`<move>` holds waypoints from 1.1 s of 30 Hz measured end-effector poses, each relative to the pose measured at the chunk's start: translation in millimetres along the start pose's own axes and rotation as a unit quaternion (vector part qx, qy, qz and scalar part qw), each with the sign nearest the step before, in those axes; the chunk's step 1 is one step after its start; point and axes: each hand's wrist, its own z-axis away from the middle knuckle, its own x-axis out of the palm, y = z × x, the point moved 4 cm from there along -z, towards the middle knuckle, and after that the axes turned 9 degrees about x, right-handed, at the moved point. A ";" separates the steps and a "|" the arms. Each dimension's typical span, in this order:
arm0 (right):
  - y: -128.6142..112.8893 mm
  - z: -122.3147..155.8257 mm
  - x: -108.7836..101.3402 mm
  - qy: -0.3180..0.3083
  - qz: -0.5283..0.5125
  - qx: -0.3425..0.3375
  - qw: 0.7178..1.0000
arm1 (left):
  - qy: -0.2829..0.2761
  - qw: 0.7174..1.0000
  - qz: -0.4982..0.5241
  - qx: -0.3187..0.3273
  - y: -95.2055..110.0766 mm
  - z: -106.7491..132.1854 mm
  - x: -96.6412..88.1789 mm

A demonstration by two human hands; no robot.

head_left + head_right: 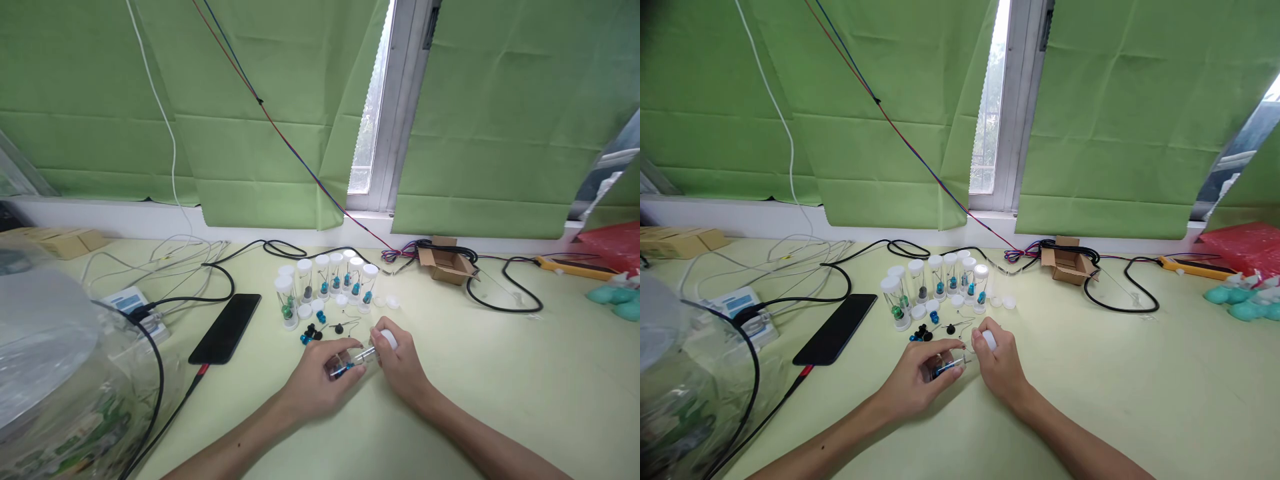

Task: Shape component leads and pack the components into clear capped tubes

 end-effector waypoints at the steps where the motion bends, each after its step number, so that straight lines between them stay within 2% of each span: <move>1: -0.1 -0.1 0.0 0.000 0.001 0.001 1.000 | -0.001 1.000 0.001 0.001 0.0 0.2 0.3; 15: -0.9 -1.2 -0.1 0.003 0.001 0.011 1.000 | 0.000 1.000 -0.005 -0.010 1.4 -1.9 -0.3; 24: 6.3 -3.5 0.8 0.003 -0.051 0.035 0.998 | 0.018 1.000 -0.012 -0.019 2.0 -3.4 -4.5; 33: -4.0 -2.9 3.5 -0.029 -0.119 0.012 0.992 | 0.077 0.993 0.066 -0.060 -3.1 -5.3 -9.4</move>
